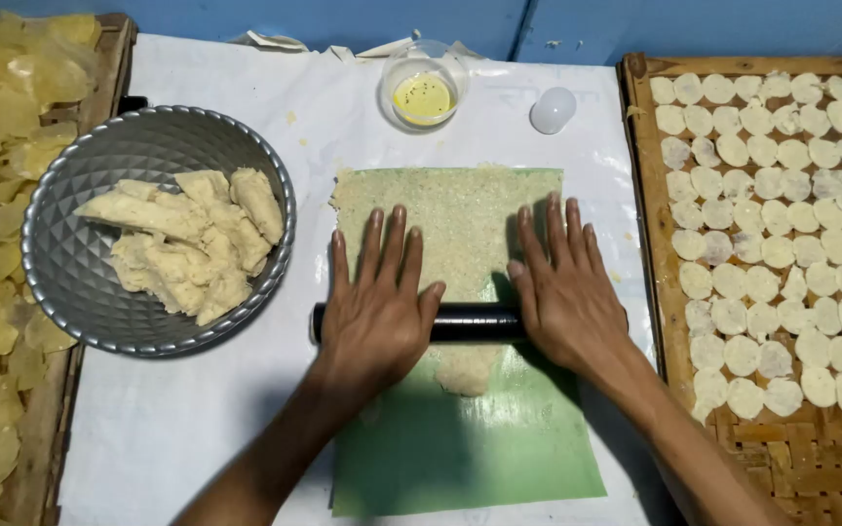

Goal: Flattening pieces of dough using a rolling pin and placing the finished crackers on a drying tray.

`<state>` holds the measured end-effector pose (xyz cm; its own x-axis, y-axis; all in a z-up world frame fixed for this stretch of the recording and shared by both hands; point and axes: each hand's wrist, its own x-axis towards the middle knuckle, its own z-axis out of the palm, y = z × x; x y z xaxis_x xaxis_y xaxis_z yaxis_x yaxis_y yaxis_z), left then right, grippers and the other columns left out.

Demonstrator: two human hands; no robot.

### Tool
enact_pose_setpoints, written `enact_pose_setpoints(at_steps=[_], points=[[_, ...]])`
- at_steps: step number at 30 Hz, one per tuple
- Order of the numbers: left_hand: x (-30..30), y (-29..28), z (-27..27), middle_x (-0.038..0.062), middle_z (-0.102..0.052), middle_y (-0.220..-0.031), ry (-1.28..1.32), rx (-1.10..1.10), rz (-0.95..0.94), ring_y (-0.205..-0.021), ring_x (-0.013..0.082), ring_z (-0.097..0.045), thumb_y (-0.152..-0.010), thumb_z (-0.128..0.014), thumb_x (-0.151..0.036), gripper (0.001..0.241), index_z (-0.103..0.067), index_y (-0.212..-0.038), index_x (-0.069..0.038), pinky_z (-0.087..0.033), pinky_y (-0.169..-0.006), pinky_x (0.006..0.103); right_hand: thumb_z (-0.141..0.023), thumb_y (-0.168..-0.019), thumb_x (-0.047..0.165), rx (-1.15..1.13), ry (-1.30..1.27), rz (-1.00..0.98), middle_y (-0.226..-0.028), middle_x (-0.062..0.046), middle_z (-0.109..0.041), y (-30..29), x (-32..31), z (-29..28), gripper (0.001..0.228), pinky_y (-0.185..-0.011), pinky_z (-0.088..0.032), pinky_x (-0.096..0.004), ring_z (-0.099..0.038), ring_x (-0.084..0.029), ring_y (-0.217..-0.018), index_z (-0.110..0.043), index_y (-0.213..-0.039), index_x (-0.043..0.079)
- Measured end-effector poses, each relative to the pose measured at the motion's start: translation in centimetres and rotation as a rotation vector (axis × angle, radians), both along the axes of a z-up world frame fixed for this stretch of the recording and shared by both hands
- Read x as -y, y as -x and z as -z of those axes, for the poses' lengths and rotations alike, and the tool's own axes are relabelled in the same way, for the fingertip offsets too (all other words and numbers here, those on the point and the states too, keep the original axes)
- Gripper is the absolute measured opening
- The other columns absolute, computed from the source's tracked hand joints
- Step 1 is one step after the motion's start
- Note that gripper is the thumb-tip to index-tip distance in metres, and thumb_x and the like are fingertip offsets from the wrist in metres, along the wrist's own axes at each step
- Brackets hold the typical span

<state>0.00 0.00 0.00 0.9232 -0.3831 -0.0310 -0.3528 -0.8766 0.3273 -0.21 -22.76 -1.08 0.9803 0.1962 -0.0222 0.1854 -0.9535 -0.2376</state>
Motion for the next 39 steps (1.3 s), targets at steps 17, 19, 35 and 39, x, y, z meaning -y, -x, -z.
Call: enact_pose_setpoints(at_steps=[17,19,35,39], points=[[0.6,-3.1,3.2,0.025,-0.007,-0.169,-0.066,0.245,-0.073,-0.157,0.0392,-0.002,-0.107,-0.027,-0.055,0.075,-0.023,-0.161,-0.003,0.0,-0.122,0.0653,-0.021,-0.111,0.046,0.108,-0.042,-0.022,-0.169,-0.027,-0.012,-2.1,0.0,0.3,0.068,-0.126,-0.012,-0.051,-0.01,-0.039,-0.158,-0.014,-0.164,0.003],[0.8,-4.5,2.8,0.027,0.004,-0.169,-0.016,0.144,-0.097,-0.156,0.0402,0.009,-0.106,-0.025,-0.057,0.079,-0.015,-0.162,-0.002,0.007,-0.12,0.0657,-0.026,-0.112,0.04,0.226,-0.085,-0.006,-0.168,-0.031,-0.017,-3.0,0.1,0.2,0.065,-0.126,-0.017,-0.053,-0.015,-0.043,-0.157,-0.019,-0.163,0.0],[-2.2,5.3,1.1,0.015,-0.065,-0.104,0.001,0.552,0.211,-0.092,0.0309,-0.062,-0.093,-0.072,-0.035,0.051,-0.062,-0.132,-0.003,-0.05,-0.087,0.0464,-0.029,-0.108,0.042,0.071,-0.165,-0.05,-0.169,-0.03,-0.01,4.3,0.5,-1.6,0.07,-0.124,-0.015,-0.051,-0.011,-0.044,-0.157,-0.016,-0.162,0.001],[-2.2,0.2,2.2,0.02,-0.062,-0.106,0.064,0.489,0.232,-0.102,0.0344,-0.064,-0.094,-0.071,-0.027,0.05,-0.058,-0.137,-0.006,-0.047,-0.098,0.0543,-0.034,-0.109,0.053,0.085,-0.082,0.1,-0.164,-0.035,-0.022,-2.4,0.5,-2.6,0.075,-0.123,-0.021,-0.056,-0.015,-0.049,-0.155,-0.028,-0.163,0.002]])
